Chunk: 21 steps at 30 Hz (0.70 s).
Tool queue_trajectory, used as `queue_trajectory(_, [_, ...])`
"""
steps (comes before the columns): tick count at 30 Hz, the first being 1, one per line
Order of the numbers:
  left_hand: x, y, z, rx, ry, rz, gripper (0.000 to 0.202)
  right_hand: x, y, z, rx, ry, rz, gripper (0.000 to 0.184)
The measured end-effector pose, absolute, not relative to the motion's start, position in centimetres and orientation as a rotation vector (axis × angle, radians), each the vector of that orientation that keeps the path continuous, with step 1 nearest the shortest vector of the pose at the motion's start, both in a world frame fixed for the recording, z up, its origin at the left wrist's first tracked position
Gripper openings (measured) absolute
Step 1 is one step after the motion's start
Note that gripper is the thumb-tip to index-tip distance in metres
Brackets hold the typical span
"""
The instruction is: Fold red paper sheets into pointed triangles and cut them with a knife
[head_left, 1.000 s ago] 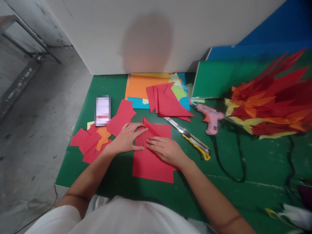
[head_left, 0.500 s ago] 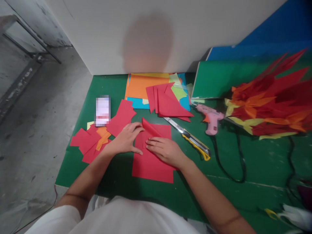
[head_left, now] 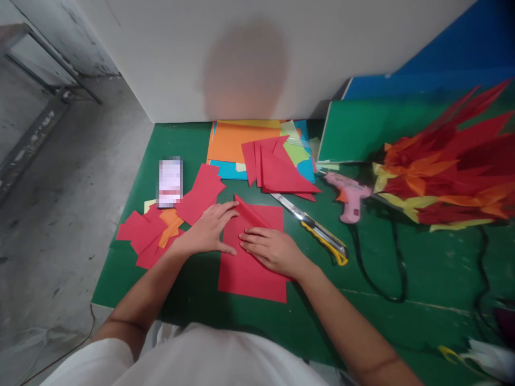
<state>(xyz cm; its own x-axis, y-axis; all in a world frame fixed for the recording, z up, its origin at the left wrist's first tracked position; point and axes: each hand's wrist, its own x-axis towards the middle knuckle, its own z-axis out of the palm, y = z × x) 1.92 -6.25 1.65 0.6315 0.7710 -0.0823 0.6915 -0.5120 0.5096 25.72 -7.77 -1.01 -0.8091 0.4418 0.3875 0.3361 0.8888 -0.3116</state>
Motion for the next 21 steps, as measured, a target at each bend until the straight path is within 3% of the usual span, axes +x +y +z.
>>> queue_trajectory(21, [2.06, -6.23, 1.76, 2.363, 1.146, 0.204, 0.086, 25.74, -7.69, -1.04, -0.560, -2.576, 0.363, 0.026])
